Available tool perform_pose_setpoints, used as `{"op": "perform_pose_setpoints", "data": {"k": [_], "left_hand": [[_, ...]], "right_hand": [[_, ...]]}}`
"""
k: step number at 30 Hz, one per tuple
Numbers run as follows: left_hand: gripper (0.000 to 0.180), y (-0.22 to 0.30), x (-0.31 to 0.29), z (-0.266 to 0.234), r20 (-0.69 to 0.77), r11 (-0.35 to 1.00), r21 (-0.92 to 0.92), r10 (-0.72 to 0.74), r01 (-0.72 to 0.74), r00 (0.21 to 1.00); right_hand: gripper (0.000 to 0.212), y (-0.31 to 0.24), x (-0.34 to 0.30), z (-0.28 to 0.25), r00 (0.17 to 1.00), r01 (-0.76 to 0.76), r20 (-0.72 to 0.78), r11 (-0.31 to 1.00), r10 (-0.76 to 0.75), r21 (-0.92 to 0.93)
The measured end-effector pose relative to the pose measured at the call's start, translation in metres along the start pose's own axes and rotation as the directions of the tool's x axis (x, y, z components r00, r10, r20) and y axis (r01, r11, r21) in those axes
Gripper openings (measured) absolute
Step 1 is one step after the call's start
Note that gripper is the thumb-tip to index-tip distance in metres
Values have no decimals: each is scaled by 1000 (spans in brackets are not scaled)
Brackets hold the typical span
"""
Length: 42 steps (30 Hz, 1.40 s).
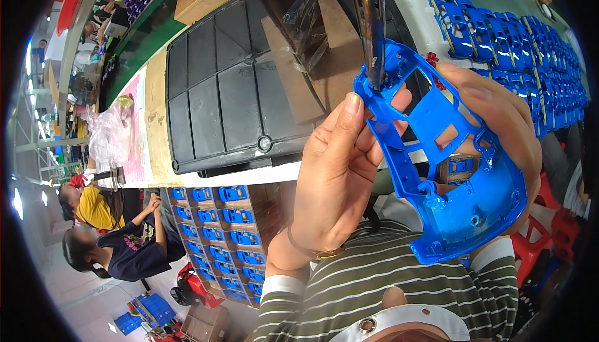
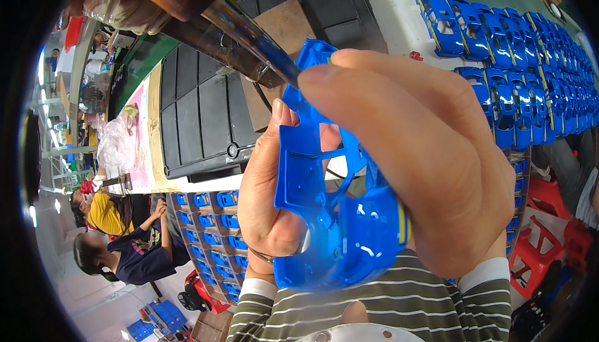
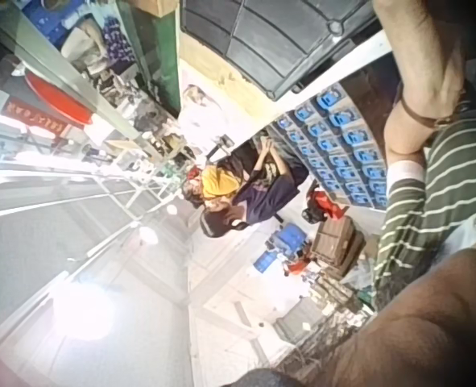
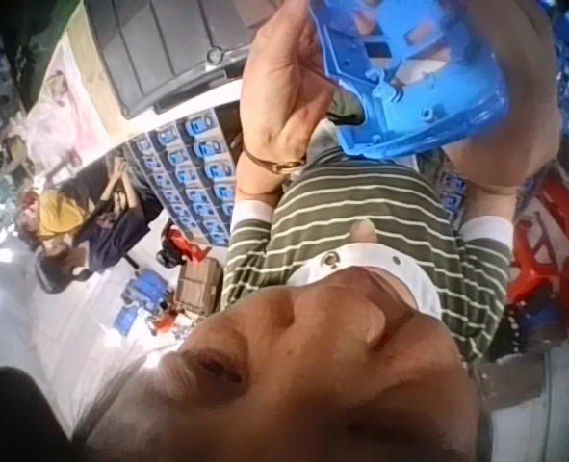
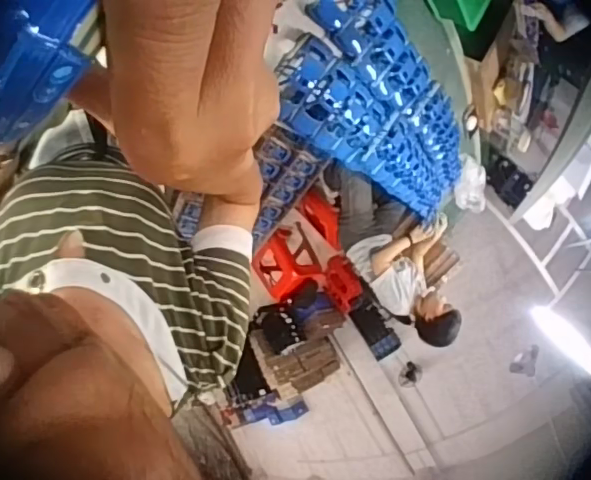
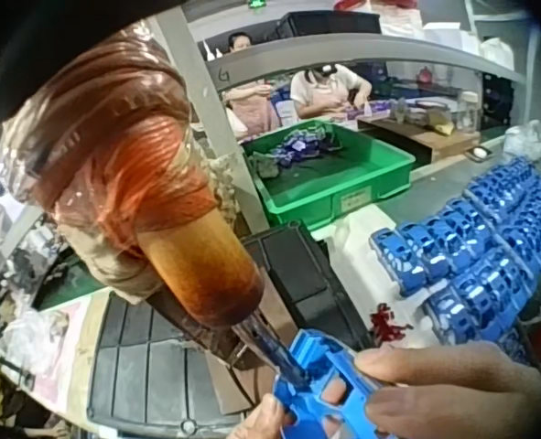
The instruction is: Assembling small components into plastic toy car shells and applying decorative stickers.
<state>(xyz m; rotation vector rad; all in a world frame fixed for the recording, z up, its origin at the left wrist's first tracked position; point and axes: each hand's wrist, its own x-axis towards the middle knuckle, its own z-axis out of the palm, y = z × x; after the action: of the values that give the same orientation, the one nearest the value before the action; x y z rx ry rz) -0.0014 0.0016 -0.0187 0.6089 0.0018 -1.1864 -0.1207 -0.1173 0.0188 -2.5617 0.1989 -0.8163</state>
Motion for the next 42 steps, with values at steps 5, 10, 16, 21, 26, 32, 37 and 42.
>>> {"op": "perform_pose_setpoints", "data": {"k": [5,10,16,21,26,32,37,42], "left_hand": [[37,0,1,2,-23,1000,20,-23,23,999],[36,2,-1,9,-63,996,88,11,-6,998],[37,4,1,7,-93,995,72,-59,66,994],[37,4,-1,9,-88,995,90,-36,44,995],[38,3,1,9,-59,992,125,28,-21,998],[38,3,7,2,-51,998,42,-54,57,997],[37,-1,14,-3,-73,992,24,-120,122,990],[37,-10,11,-2,-41,995,19,-98,99,994]], "right_hand": [[57,3,0,1,999,29,-33,999,-28,33],[59,1,2,1,998,41,-56,998,-38,55],[63,3,2,4,995,51,-89,992,-41,119],[63,3,3,8,990,66,-131,991,-50,120],[60,0,3,8,989,36,-150,988,-14,148],[46,2,3,10,996,-43,-72,991,52,124],[37,3,-1,20,990,-63,-120,992,76,107],[41,2,-15,17,986,-65,-150,995,76,80]]}}
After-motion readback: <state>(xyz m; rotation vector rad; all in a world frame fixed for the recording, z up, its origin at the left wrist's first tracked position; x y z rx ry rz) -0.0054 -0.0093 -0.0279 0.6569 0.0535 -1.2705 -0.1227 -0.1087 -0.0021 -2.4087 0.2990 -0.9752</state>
